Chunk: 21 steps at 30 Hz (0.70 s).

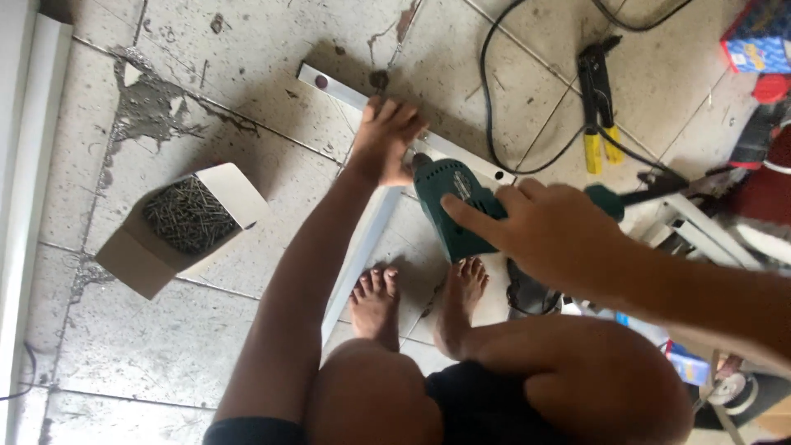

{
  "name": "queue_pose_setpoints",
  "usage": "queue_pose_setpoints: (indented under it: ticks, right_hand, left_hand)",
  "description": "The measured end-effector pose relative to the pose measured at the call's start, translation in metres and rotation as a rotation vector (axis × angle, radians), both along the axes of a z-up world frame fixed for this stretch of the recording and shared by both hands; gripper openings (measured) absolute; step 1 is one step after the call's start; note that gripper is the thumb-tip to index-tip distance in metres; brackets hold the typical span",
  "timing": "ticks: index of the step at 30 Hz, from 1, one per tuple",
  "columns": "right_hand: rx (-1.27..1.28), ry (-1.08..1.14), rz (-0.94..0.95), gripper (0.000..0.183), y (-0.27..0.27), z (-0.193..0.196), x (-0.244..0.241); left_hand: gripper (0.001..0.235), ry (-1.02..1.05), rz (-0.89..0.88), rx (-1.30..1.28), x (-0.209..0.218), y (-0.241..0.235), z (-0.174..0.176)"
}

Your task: Assembling aluminum frame components by drilling holes and fastening them with a manual rivet gun.

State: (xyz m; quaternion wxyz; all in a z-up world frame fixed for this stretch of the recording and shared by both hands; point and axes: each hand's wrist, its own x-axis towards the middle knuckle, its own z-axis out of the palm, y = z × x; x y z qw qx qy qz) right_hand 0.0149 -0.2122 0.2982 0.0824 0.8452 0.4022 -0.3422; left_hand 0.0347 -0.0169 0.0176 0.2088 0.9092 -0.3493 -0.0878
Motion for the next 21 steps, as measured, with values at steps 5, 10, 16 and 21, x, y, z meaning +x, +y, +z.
queue_pose_setpoints:
  ticks: [5,10,16,21]
  right_hand:
    - [0.065,-0.058,-0.348,0.093,-0.053,0.048,-0.054]
    - [0.267,-0.035,-1.287,0.084,-0.166,0.014,-0.151]
    - [1.633,0.501,-2.080,0.044,-0.262,-0.180,-0.267]
    - [1.757,0.755,-2.290,0.041,-0.313,-0.301,-0.316]
  left_hand:
    - [0.087,0.045,-0.048,0.020,-0.008,-0.001,-0.015]
    - [0.081,0.009,-0.028,-0.128,-0.004,-0.004,0.016]
    - [0.110,-0.099,0.205,-0.176,-0.041,0.039,0.089]
    - [0.016,-0.491,0.643,-0.566,-0.079,0.135,0.138]
